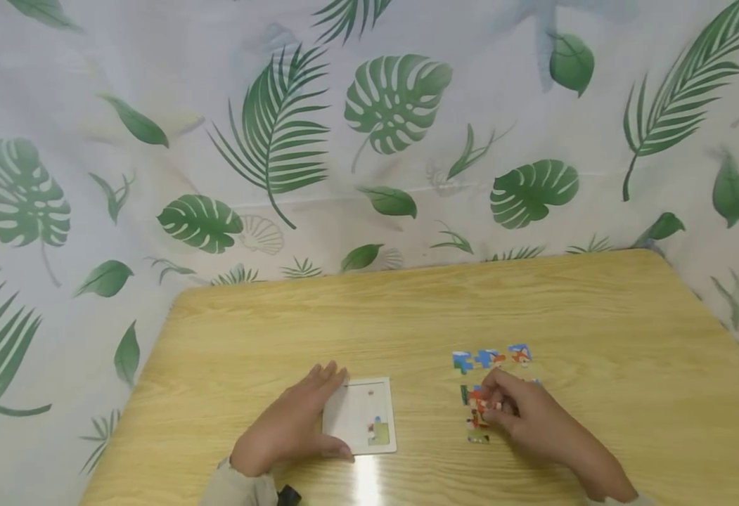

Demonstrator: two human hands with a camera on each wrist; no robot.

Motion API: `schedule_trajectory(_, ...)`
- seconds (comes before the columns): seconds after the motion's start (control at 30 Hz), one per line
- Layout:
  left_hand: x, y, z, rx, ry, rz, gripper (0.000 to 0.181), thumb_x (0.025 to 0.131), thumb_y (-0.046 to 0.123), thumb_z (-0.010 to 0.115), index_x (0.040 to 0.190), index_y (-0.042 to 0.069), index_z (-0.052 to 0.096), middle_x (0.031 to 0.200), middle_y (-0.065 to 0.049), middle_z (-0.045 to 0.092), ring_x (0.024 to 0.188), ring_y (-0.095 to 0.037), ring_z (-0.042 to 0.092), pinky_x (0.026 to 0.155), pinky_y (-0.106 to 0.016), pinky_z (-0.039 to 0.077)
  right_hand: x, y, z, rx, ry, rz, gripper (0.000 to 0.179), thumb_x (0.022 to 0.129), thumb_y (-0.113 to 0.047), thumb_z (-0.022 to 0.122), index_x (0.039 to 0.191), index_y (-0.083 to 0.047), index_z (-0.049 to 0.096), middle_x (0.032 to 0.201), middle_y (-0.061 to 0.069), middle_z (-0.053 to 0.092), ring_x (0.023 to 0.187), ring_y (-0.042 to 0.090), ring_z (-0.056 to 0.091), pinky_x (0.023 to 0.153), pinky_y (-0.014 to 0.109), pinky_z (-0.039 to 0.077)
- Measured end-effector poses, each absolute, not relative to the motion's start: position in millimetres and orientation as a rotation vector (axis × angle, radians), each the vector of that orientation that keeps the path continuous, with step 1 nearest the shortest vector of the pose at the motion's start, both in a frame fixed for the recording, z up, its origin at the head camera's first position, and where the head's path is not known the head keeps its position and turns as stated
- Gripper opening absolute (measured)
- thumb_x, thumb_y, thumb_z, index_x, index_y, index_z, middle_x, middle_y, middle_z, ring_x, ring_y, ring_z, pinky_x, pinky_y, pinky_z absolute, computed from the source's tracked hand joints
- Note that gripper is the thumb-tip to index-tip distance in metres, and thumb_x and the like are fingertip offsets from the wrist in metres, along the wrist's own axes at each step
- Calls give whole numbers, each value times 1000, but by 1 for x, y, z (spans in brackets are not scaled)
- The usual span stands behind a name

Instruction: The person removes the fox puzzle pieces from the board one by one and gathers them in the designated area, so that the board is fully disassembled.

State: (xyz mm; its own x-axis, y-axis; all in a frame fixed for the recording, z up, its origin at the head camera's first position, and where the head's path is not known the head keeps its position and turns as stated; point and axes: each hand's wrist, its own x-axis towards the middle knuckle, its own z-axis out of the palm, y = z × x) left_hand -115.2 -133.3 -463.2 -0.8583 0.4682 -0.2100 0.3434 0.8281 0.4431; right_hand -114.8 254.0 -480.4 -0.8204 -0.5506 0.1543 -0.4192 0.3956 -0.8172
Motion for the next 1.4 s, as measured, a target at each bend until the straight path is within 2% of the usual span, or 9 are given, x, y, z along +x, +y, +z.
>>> schedule_trajectory(0.1, -117, -128, -465, 662, 2706, 604, 114, 74, 58, 87, 163, 13, 32, 170, -10, 24, 156, -37, 19, 118, -62, 28, -115, 265, -483, -876, 2534, -1383, 19, 94, 1, 71, 107, -6, 59, 83, -8, 57, 64, 8, 52, 53, 25, 45)
schedule_trajectory(0.3, -116, -116, -476, 767, 2738, 520, 112, 76, 63, 82, 164, 16, 31, 170, -1, 24, 156, -34, 18, 119, -64, 24, -114, 279, -486, -802, 2558, -1343, 20, 91, 1, 75, 105, -8, 63, 82, -9, 64, 65, 8, 57, 54, 25, 48)
schedule_trajectory(0.53, -117, -120, -478, 756, 2742, 482, 109, 77, 61, 82, 162, 11, 35, 168, -3, 29, 155, -31, 23, 121, -59, 25, -113, 285, -488, -773, 2619, -1237, 20, 91, 2, 74, 93, -15, 63, 85, -11, 62, 71, 3, 55, 58, 24, 48)
schedule_trajectory(0.67, -118, -123, -477, 724, 2728, 479, 110, 76, 61, 82, 162, 11, 34, 168, -2, 28, 156, -29, 22, 122, -57, 25, -112, 285, -492, -776, 2613, -1219, 20, 90, 2, 74, 94, -14, 63, 83, -11, 58, 68, 2, 50, 55, 24, 46)
schedule_trajectory(0.8, -117, -123, -477, 719, 2726, 492, 110, 76, 60, 83, 162, 11, 35, 168, -3, 29, 156, -29, 22, 121, -57, 25, -111, 282, -491, -731, 2616, -1173, 18, 89, -5, 78, 93, -12, 62, 79, -11, 53, 66, 2, 46, 53, 23, 43)
schedule_trajectory(0.97, -116, -123, -475, 717, 2724, 504, 109, 76, 59, 84, 162, 10, 36, 167, -4, 29, 155, -30, 23, 121, -57, 25, -108, 276, -487, -633, 2631, -1077, 17, 89, -11, 80, 94, -11, 63, 81, -8, 58, 69, 2, 50, 58, 23, 48)
schedule_trajectory(1.13, -116, -123, -477, 720, 2729, 499, 110, 76, 59, 83, 162, 11, 35, 168, -3, 29, 155, -30, 23, 121, -57, 25, -106, 273, -485, -576, 2644, -1051, 18, 88, -9, 80, 97, -9, 64, 86, -3, 58, 71, 4, 50, 62, 23, 49)
schedule_trajectory(1.4, -116, -123, -477, 715, 2721, 499, 109, 77, 59, 83, 162, 12, 34, 168, -2, 28, 156, -28, 22, 122, -56, 24, -104, 271, -484, -574, 2690, -1060, 25, 83, -5, 83, 96, -9, 63, 90, 1, 56, 71, 5, 46, 59, 24, 47)
